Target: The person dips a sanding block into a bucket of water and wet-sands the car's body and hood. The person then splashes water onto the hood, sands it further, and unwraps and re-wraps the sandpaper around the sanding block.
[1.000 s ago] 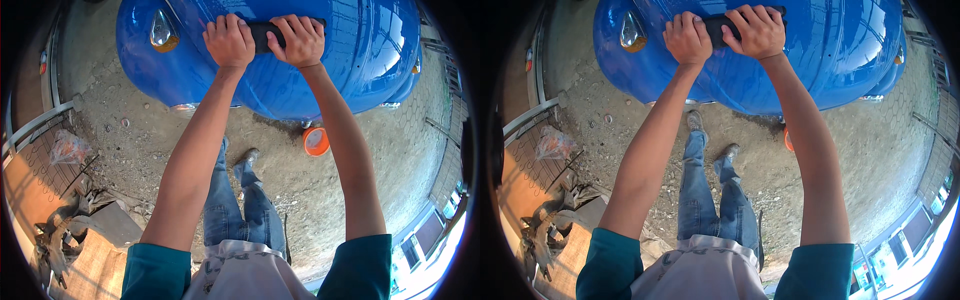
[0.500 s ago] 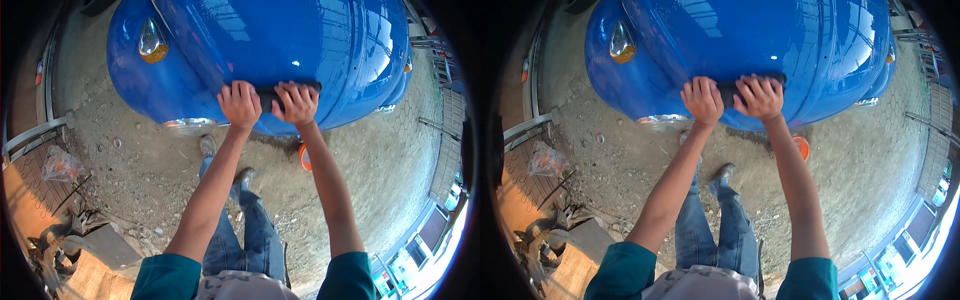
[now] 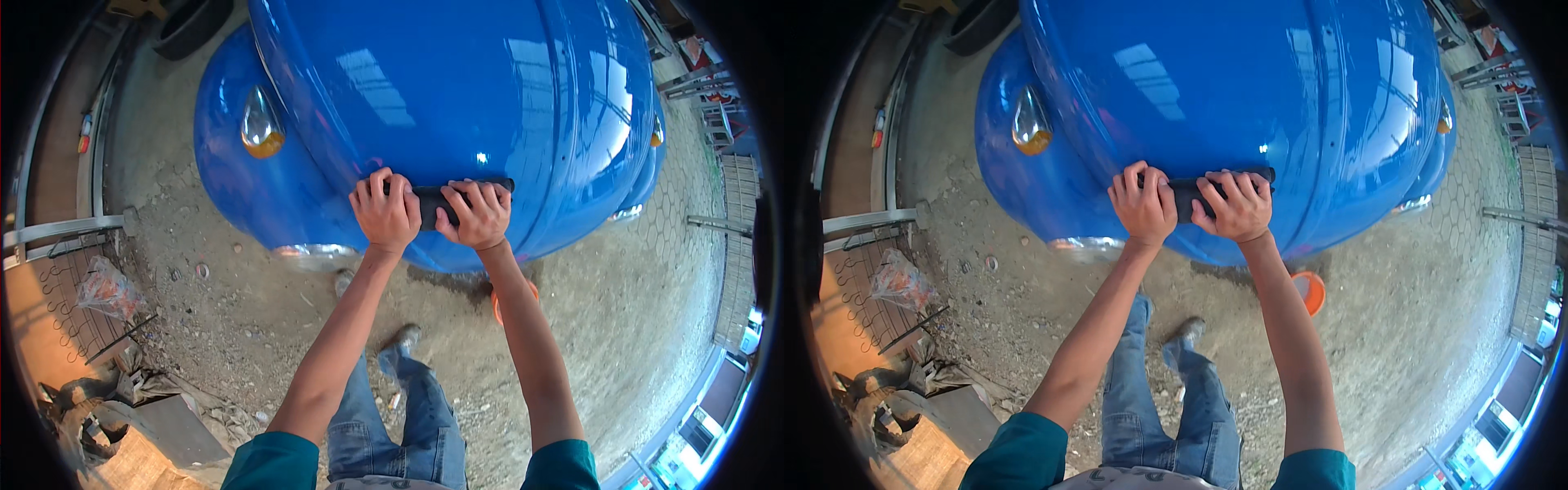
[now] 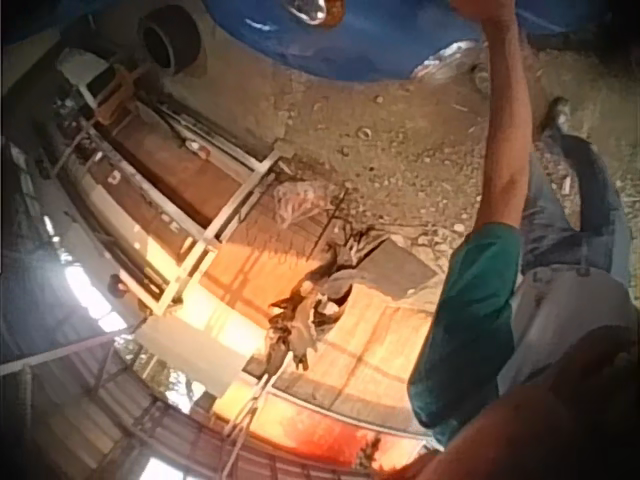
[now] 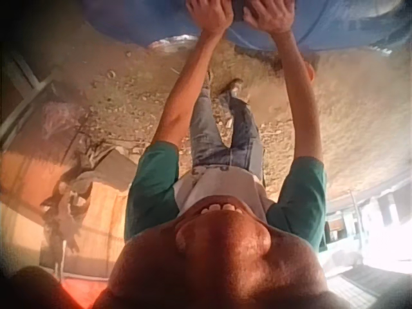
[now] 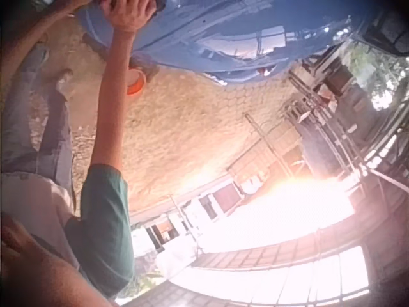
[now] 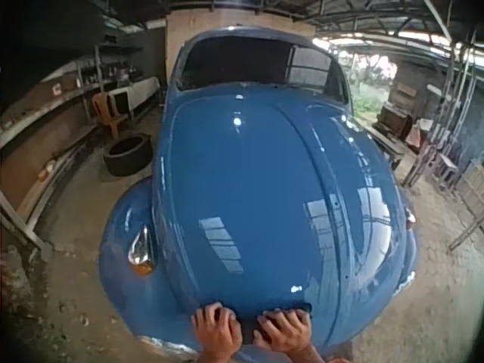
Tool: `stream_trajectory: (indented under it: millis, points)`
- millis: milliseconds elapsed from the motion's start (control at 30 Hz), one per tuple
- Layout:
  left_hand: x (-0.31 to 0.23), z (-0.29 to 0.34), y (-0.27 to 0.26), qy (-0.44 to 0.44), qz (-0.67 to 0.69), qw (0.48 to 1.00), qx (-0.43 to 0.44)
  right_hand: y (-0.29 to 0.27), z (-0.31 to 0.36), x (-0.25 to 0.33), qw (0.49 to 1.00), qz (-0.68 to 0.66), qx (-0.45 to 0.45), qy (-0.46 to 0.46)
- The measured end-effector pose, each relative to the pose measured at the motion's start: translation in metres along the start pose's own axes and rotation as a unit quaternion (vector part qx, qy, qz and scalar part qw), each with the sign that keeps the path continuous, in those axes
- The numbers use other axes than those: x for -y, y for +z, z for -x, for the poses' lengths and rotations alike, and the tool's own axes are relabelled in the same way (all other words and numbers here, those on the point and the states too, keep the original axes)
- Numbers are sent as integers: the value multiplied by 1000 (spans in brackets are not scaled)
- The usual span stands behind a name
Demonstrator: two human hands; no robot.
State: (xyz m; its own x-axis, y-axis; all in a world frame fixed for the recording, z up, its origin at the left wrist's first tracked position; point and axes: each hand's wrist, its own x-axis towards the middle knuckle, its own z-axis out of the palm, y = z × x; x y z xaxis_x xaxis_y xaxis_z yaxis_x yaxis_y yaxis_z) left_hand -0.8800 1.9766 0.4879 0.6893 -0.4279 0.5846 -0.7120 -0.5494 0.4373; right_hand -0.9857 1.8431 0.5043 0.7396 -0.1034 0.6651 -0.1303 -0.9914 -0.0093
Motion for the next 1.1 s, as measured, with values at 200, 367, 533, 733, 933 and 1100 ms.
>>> stream_trajectory:
  millis: [200, 367, 533, 733, 933, 1100]
  points:
    - [17, -103, 3, 20, -5, 1000, 3, 20, -100, -25, 997, -17, -72, 13]
    - [28, -167, 13, -21, -19, 1000, -10, 43, -166, -48, 996, -49, -69, -19]
    - [41, -230, 25, -16, -32, 999, -8, 59, -227, -66, 997, -39, -69, -20]
    - [55, -315, 47, -35, -14, 999, -1, 87, -290, -95, 999, -32, -43, -2]
    - [64, -380, 74, -31, 18, 999, 8, 111, -343, -125, 1000, -1, -19, 15]
    - [72, -446, 97, -23, 31, 999, 21, 134, -385, -149, 998, 18, -27, 57]
